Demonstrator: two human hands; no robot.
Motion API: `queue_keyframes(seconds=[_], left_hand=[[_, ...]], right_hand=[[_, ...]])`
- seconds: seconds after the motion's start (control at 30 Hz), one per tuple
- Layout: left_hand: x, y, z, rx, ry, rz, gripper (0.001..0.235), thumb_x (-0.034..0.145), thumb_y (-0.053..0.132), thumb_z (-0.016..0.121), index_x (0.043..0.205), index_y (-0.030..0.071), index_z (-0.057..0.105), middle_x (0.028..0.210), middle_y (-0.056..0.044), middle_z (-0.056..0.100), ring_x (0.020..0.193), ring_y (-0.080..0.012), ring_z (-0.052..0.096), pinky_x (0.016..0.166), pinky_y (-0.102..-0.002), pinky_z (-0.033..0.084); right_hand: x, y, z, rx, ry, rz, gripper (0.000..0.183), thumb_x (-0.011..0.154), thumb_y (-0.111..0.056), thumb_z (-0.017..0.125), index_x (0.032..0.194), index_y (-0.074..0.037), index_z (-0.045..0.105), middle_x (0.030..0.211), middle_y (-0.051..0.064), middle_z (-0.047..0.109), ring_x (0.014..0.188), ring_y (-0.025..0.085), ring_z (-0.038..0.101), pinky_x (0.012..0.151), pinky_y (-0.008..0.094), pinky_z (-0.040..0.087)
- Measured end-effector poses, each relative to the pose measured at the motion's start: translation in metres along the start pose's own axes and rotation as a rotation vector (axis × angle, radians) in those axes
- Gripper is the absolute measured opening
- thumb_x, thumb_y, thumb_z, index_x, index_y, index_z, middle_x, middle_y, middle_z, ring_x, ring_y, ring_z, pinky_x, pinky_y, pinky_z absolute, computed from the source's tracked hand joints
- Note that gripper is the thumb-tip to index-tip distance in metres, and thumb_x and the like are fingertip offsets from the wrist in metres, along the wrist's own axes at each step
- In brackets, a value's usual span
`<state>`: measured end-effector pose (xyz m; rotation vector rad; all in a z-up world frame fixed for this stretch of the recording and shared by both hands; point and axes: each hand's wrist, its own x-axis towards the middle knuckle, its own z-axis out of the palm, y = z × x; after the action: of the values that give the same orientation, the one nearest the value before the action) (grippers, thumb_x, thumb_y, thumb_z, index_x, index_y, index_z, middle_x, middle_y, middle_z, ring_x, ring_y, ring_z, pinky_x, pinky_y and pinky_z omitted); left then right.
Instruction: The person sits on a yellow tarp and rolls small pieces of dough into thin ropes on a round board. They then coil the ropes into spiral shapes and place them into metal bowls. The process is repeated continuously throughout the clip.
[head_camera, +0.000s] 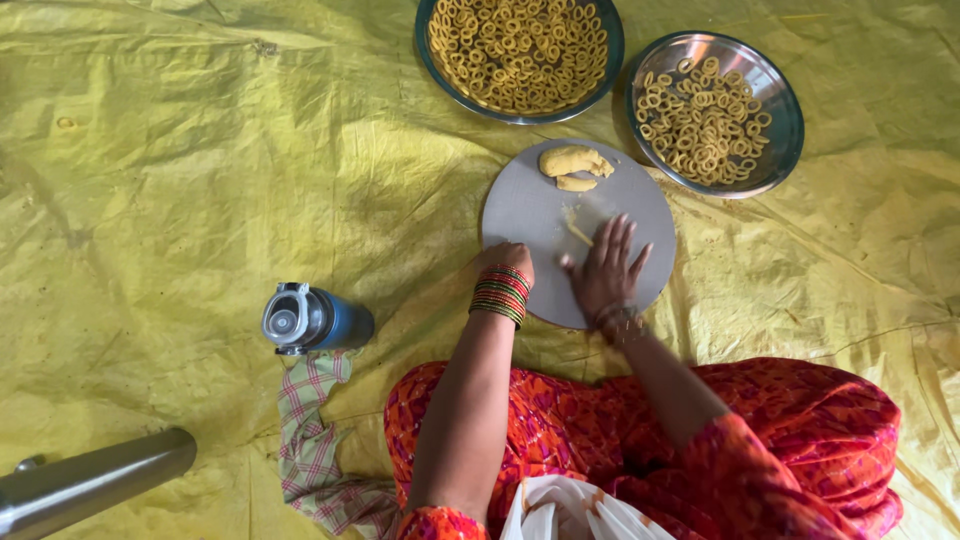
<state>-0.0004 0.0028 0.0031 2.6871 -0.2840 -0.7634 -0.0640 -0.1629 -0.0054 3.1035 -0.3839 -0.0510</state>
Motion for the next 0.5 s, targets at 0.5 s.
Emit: queue_keyframes(seconds=[0.5], left_hand=[[-0.006, 0.003, -0.007, -0.082, 0.054, -0.008, 0.037, 0.099, 0.019, 0.052, 0.135, 0.012, 0.058, 0.131, -0.014, 0.067, 0.118, -0.0324, 0.066, 0.099, -0.045, 0.053]], right_hand=[[-0.014, -0.028, 0.021, -0.277, 0.096, -0.278, 0.094, 0.095, -0.063, 0.043, 0.162, -0.001, 0.017, 0.17, 0.02, 0.016, 0.157, 0.034, 0.011, 0.12, 0.064, 0.001]])
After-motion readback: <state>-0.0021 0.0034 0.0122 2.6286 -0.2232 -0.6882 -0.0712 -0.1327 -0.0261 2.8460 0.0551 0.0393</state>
